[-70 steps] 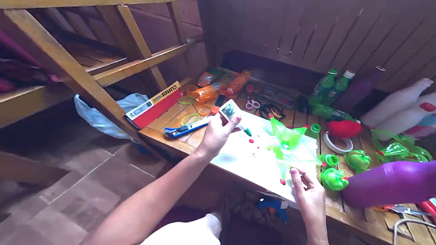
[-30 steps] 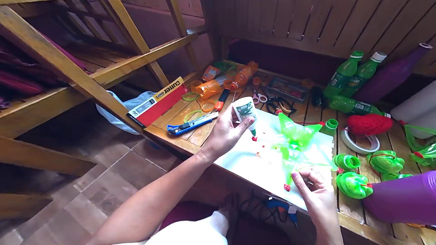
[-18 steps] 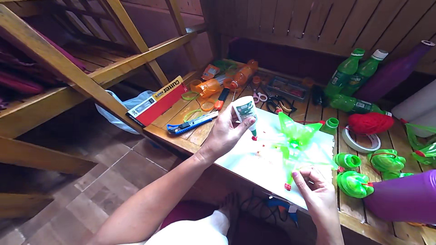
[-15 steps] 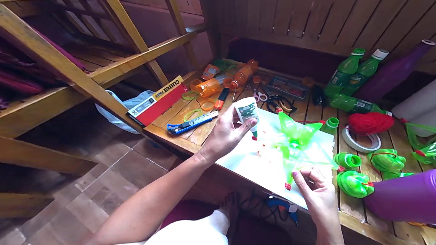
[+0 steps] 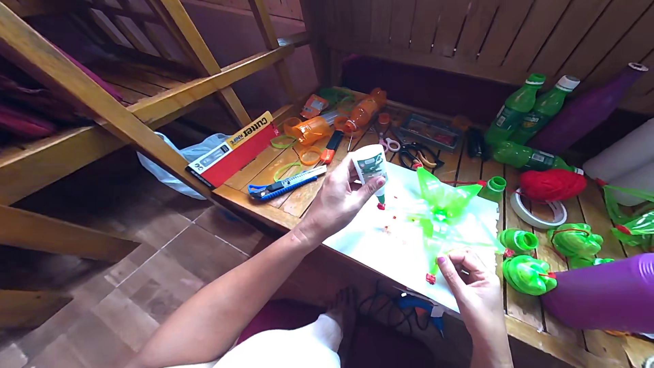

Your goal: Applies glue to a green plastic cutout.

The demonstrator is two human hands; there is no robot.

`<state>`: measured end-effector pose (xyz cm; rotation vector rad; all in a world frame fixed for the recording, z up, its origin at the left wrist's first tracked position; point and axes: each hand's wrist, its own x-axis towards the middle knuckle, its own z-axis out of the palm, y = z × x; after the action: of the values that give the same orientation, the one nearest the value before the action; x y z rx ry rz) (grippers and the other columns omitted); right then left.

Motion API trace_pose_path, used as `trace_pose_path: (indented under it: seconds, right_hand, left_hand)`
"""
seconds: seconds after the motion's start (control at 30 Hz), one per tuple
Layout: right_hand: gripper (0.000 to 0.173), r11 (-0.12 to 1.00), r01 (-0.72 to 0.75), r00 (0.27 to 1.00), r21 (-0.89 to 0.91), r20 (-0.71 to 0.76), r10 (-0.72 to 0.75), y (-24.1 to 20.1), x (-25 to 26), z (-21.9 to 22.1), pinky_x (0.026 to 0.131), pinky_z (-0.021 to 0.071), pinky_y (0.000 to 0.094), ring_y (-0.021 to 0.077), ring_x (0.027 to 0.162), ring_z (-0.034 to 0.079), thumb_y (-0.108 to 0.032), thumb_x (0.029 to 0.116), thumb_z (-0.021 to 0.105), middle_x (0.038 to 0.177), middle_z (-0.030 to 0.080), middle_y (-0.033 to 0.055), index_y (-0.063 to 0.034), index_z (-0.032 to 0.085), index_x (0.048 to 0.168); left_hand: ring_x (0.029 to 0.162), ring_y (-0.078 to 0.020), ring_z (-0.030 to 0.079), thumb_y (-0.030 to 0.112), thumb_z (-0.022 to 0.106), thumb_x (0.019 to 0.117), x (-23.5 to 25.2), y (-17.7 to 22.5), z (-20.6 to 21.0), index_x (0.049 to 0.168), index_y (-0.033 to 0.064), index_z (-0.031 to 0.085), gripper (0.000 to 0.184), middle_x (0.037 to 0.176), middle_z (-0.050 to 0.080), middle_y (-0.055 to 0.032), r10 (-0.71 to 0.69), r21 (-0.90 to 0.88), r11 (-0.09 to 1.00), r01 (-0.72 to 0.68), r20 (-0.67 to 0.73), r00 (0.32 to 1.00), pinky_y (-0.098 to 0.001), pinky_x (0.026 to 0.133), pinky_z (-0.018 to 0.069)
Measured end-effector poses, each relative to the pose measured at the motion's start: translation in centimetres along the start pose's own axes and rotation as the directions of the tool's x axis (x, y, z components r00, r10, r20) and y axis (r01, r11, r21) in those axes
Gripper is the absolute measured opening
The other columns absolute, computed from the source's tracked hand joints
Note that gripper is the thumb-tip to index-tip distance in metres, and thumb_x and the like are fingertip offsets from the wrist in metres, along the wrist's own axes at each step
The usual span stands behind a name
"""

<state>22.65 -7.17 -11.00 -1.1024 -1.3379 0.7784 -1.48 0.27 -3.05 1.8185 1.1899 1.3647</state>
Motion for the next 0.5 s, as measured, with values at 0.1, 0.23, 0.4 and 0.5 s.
trace_pose_path:
  seconds: [0.1,0.23,0.4,0.5]
  right_hand:
    - [0.012,1.0,-0.002,1.0,-0.009,0.001,0.002,-0.14,0.01,0.03,0.059,0.0457,0.0058,-0.0082,0.066,0.053,-0.016,0.0904,0.071,0.085,0.062,-0.0054,-0.0054,0.072,0.085]
    - [0.012,1.0,-0.008,1.0,-0.012,-0.003,0.008,-0.11,-0.01,0.02,0.06,0.0457,0.006,-0.0078,0.067,0.053,-0.017,0.0909,0.071,0.085,0.061,-0.0054,-0.006,0.072,0.085]
    - [0.013,1.0,-0.001,1.0,-0.018,0.001,0.001,-0.02,0.0,-0.02,0.059,0.0451,0.006,-0.0074,0.067,0.053,-0.017,0.0909,0.071,0.084,0.062,-0.0055,-0.0061,0.073,0.085]
    - [0.013,1.0,0.003,1.0,-0.012,0.001,-0.003,-0.04,-0.04,0.0,0.06,0.0455,0.006,-0.0074,0.067,0.053,-0.016,0.0913,0.07,0.085,0.062,-0.0054,-0.006,0.072,0.085]
  left_hand:
    - [0.098,-0.0018,0.069,0.012,0.067,0.099,-0.08,0.1,0.12,0.135,-0.0008,0.05,0.042,0.113,0.069,-0.0046,-0.02,0.004,1.0,0.02,0.018,1.0,-0.0186,0.088,0.057]
    - [0.099,-0.0024,0.069,0.014,0.067,0.0996,0.09,-0.09,0.0,0.135,-0.0008,0.051,0.041,0.114,0.069,-0.0051,-0.007,0.025,1.0,0.007,-0.008,1.0,-0.019,0.088,0.057]
    - [0.099,-0.0027,0.069,0.013,0.067,0.0994,0.1,-0.05,0.19,0.135,-0.0005,0.05,0.041,0.114,0.069,-0.0056,-0.016,0.015,1.0,0.016,0.015,1.0,-0.0193,0.088,0.0571]
    - [0.099,-0.0027,0.069,0.013,0.067,0.1,0.23,-0.1,0.09,0.135,-0.0011,0.051,0.041,0.114,0.069,-0.0056,-0.019,0.013,1.0,0.019,-0.002,1.0,-0.0192,0.088,0.0572]
